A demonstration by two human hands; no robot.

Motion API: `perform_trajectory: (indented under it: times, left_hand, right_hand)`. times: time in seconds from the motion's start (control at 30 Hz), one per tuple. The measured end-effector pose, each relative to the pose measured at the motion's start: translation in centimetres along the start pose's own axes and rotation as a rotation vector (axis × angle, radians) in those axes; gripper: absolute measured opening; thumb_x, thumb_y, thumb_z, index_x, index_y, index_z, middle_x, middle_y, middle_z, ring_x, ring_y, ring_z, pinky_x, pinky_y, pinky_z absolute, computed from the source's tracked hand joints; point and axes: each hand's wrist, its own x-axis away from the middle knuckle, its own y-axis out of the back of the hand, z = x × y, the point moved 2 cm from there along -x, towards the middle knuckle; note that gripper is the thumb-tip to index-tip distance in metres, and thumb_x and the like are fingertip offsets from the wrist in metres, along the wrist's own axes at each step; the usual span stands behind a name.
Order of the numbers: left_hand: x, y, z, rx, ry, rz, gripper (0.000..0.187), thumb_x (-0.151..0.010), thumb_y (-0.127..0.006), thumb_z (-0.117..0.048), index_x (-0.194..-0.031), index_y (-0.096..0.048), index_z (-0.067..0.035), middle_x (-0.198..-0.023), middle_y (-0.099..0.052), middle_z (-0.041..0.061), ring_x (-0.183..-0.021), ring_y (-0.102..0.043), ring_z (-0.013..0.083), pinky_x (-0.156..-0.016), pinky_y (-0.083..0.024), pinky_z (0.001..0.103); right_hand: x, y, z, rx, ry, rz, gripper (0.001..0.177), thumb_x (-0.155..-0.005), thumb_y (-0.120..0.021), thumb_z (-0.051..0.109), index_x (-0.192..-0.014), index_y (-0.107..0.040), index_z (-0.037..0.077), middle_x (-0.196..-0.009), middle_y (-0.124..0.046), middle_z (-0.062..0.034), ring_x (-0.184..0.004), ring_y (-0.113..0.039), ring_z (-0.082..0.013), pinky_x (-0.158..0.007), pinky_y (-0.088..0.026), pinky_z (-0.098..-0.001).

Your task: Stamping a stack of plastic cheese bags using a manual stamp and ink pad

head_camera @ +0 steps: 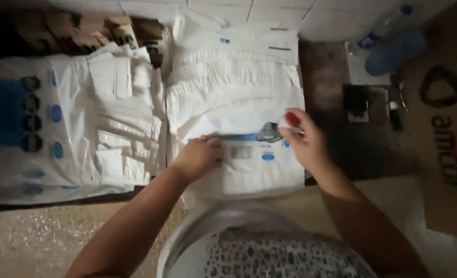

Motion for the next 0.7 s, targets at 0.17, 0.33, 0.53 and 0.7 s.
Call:
perform_trajectory:
  times: [0.17,0.33,0.53,0.7]
  left_hand:
    - [-0.5,1.5,0.2,0.191,0.196,0.019,0.017,-0.094,-0.069,-0.025,-0.102,-0.074,-0.01,-0.098,-0.073,0.011,-0.093,-0.073,0.041,-0.083,-0.058,0.054]
    - [-2.0,1.2,2.0,0.373,0.585,-0.043,0.027,-0.104,-0.056,-0.041,-0.122,-0.069,-0.026,-0.105,-0.075,0.013,-0.096,-0.073,0.0423,-0.085,-0.059,0.055]
    - [-2.5,4.3,-1.9,0.106,0.175,-0.795,0.022,-0.092,-0.076,-0.018,-0.111,-0.066,-0.014,-0.108,-0.067,0.005,-0.101,-0.066,0.0304,-0.085,-0.053,0.042]
    - [-1.8,6.5,-5.1,0.122,-0.012,0.178,0.044,-0.074,-0.088,-0.018,-0.115,-0.073,-0.015,-0.11,-0.074,0.004,-0.104,-0.07,0.0271,-0.089,-0.06,0.044]
  right_hand:
    - [2.7,3.9,3.0,-0.115,0.009,-0.157,0.051,-0.095,-0.074,0.006,-0.143,-0.056,0.008,-0.123,-0.065,-0.0112,-0.112,-0.061,-0.0179,-0.098,-0.054,-0.035]
    - [5.1,2.4,2.3,-0.22,0.042,-0.141,0.058,-0.092,-0.07,-0.003,-0.146,-0.05,0.003,-0.118,-0.066,-0.0118,-0.107,-0.062,-0.0173,-0.1,-0.053,-0.0351]
    - [5.7,-3.0,-0.8,0.438,0.453,-0.055,0.055,-0.09,-0.079,0.026,-0.14,-0.062,0.01,-0.114,-0.066,-0.0106,-0.103,-0.068,-0.0295,-0.09,-0.058,-0.0391]
    - [2.1,-1.4,-0.5,0.173,0.163,0.019,0.055,-0.089,-0.083,0.02,-0.14,-0.064,0.012,-0.123,-0.071,-0.0135,-0.111,-0.07,-0.0293,-0.086,-0.06,-0.0384]
